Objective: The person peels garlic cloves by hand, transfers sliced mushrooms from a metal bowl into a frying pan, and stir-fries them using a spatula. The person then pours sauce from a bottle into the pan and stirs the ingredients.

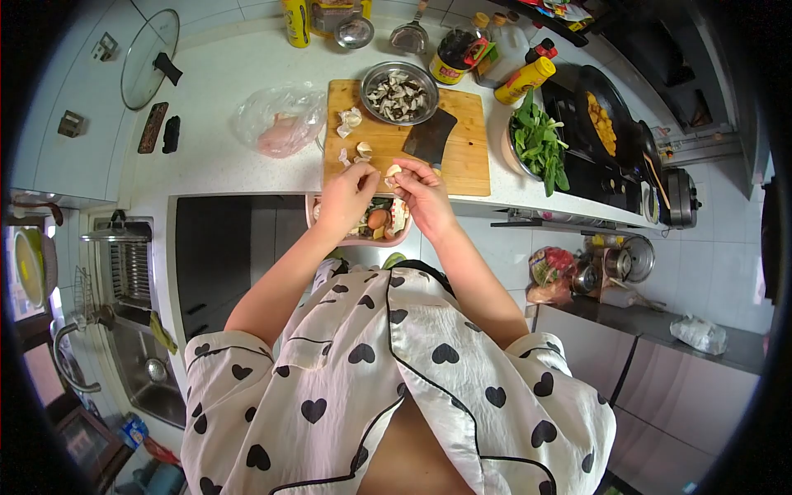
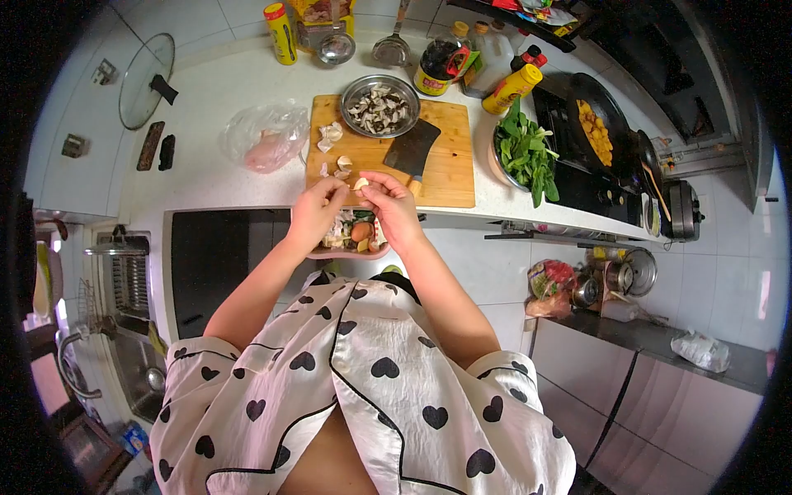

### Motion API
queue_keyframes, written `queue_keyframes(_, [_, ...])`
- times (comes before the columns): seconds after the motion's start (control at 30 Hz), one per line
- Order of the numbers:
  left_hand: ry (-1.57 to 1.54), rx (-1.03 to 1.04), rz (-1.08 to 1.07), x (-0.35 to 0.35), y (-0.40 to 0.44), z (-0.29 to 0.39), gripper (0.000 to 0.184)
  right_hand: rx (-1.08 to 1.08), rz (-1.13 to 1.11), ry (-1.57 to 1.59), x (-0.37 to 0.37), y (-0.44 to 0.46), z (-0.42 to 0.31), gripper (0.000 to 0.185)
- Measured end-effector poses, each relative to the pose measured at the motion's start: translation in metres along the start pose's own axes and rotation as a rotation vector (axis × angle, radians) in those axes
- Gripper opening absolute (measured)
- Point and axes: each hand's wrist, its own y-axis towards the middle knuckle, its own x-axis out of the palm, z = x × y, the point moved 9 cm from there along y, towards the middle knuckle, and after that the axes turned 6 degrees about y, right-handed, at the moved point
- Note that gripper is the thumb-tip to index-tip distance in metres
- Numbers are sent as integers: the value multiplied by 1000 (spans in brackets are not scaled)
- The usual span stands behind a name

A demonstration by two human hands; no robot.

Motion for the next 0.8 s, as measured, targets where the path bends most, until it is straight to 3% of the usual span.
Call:
queue_keyframes(0.23, [-337,-183,-152,17,-2,-13,16,-149,22,-261,13,-1,-11,23])
queue_keyframes(0.8, [-281,-122,-80,11,-2,-12,12,-80,120,-254,6,2,-6,13])
